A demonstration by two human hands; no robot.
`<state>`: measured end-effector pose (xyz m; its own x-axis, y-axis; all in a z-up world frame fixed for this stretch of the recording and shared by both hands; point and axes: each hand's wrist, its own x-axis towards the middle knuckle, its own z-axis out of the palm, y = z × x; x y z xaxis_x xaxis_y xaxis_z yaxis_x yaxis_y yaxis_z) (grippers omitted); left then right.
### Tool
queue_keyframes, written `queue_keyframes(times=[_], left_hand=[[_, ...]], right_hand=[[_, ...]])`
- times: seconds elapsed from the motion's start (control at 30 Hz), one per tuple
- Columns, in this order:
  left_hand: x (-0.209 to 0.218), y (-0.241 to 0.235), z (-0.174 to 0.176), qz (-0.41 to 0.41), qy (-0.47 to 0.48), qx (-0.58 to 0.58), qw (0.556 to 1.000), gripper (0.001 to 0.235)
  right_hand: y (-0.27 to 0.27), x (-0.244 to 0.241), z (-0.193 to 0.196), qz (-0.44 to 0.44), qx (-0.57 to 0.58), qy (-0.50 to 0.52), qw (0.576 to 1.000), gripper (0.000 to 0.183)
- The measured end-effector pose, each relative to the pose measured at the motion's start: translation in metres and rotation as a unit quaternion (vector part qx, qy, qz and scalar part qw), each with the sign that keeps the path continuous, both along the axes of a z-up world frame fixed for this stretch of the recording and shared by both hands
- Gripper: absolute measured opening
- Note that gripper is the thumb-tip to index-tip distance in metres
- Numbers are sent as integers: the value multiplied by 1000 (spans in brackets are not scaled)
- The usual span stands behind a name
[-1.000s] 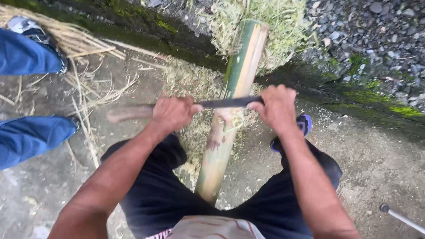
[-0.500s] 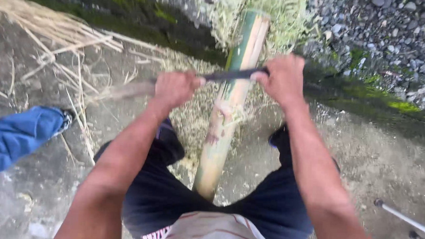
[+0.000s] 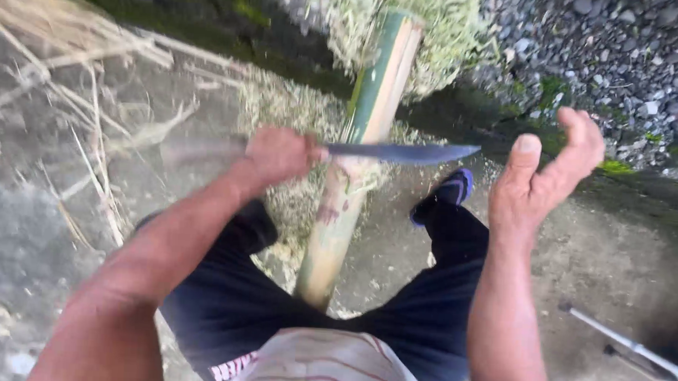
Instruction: Shaving the outer skin of a bamboo pole with a machete.
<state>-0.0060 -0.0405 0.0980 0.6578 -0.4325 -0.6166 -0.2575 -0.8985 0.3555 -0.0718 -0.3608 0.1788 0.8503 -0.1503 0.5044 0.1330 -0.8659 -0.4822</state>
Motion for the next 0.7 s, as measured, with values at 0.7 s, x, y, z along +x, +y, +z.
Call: queue_keyframes(times=[0.7], left_hand=[[-14,-2,-12,-11,-88,-4,996,51]], right_hand=[[24,-66,-15,-10,70,53,996,49]])
